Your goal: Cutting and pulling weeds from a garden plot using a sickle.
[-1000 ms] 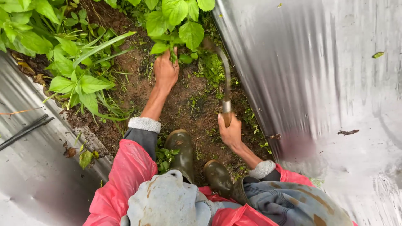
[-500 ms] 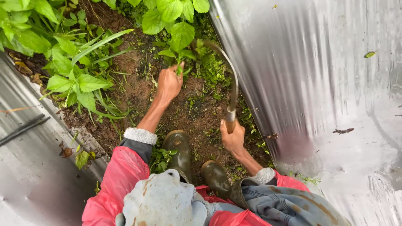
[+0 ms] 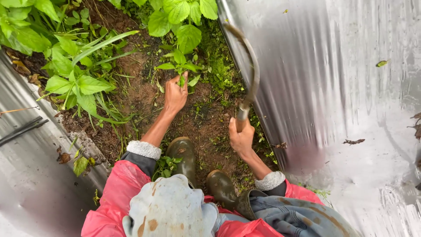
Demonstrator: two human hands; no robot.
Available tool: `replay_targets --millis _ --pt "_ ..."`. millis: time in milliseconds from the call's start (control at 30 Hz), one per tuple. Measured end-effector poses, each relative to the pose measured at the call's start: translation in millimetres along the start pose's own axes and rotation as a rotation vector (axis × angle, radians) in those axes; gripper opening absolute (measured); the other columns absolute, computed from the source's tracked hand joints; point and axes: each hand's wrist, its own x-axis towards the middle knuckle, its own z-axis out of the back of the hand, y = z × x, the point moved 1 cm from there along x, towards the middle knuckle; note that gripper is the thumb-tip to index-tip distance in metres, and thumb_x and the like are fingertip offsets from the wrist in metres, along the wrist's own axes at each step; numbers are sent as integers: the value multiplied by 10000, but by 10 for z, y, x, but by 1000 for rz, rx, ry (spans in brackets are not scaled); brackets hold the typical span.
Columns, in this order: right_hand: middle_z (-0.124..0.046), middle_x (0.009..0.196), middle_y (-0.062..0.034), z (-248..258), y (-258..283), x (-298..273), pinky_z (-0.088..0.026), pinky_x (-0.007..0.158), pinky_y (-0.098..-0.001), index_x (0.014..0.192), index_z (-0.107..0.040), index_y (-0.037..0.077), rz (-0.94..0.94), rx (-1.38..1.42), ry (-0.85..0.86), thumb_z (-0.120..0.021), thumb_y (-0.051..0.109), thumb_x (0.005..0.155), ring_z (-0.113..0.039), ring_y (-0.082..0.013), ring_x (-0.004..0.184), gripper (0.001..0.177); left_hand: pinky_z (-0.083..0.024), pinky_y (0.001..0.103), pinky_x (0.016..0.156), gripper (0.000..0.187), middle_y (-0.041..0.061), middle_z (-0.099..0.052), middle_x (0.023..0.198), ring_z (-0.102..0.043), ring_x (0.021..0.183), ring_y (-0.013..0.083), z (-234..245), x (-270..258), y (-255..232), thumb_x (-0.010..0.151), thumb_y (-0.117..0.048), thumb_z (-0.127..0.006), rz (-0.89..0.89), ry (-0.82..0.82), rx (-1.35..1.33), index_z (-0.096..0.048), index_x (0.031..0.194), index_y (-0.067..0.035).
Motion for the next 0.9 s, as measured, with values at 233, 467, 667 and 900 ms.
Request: replay_targets --millis 233,467,667,900 --pt "-532 618 -7 10 -153 -221 -481 343 -266 909 -547 80 -179 -95 89 -527 210 1013 -496 -92 429 168 -302 240 256 475 108 -582 569 -407 309 78 284 -423 138 1111 -301 -465 -116 -27 -6 -711 953 74" --pt "-529 617 4 -85 -196 -301 -494 362 -273 887 -533 80 -212 -61 78 -545 194 993 -511 -90 442 156 -470 405 562 216 105 -688 784 -552 609 187 432 -353 -53 956 -139 -584 -343 -161 59 -741 996 4" --pt "-532 628 13 -14 -124 -206 -473 386 -260 878 -530 86 -79 -19 54 -582 198 1001 -502 -78 467 174 -490 505 998 576 195 -691 1021 -652 1007 313 235 -11 -719 778 -515 -757 -629 -95 535 -697 1015 7" --pt "-545 660 27 -28 339 9 -421 450 -234 981 -583 54 -85 113 -36 -660 219 1001 -493 -52 525 183 -468 519 1078 383 190 -690 1271 -657 1199 322 -343 246 208 877 -36 -618 -828 15 891 -657 1258 -39"
